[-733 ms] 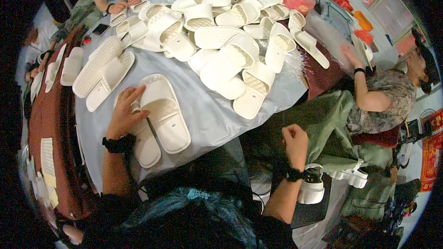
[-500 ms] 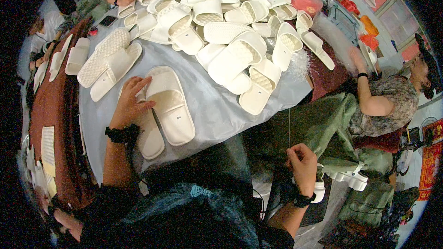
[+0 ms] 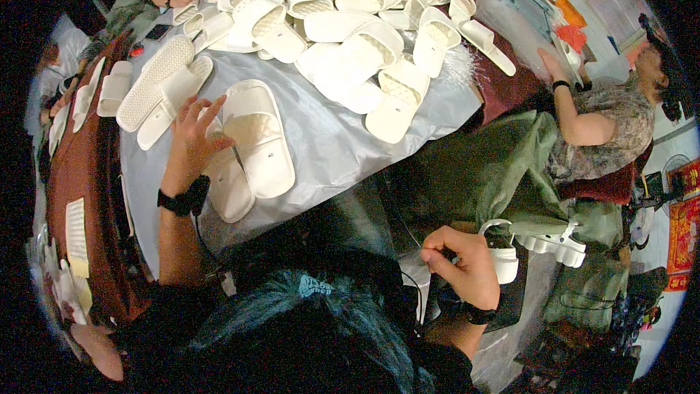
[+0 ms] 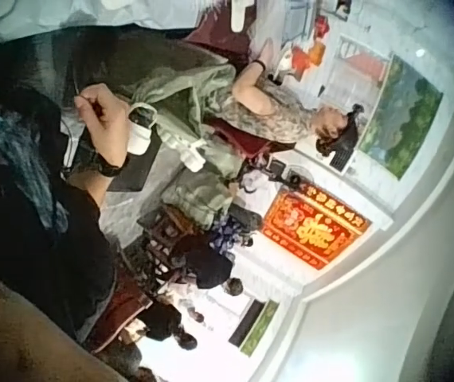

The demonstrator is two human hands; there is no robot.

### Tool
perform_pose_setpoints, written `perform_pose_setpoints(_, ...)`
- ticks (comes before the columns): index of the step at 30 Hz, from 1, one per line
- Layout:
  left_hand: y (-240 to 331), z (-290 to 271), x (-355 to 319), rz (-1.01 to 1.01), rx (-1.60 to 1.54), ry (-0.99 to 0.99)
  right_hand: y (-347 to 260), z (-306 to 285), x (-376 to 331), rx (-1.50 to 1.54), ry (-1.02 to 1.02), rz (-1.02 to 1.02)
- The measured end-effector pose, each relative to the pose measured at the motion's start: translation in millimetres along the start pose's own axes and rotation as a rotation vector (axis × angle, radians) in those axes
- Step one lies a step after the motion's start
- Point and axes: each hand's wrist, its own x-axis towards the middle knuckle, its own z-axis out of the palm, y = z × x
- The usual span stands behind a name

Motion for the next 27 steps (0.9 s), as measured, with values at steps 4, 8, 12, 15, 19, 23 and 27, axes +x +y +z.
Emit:
perform_pose_setpoints(4, 71, -60, -9, 0.212, -0.602, -0.048, 4, 12, 12, -0.050, -0.066, -0.024)
perform_pose_setpoints(8, 127, -63, -31, 0.385, -0.861, -0.296, -11, 29, 37, -0.128, -0.207, -0.143)
perform_pose_setpoints(12, 129, -29, -60, 0.261, -0.875, -0.205, -21, 40, 61, -0.161, -0.451, -0.418)
perform_pose_setpoints(15, 108, -44, -71, 0.051, -1.094, -0.293, -28, 43, 77, -0.157, -0.472, -0.465)
perform_pose_setpoints(19, 84, -80, -99, -0.040, -0.942, -0.088, -33, 53, 100, -0.227, -0.296, -0.457)
perform_pose_setpoints(23, 83, -103, -120, -0.028, -0.896, -0.028, -37, 75, 129, -0.304, -0.180, -0.459)
perform_pose_setpoints(27, 86, -105, -126, 0.086, -0.747, 0.023, -32, 98, 160, -0.430, -0.089, -0.614)
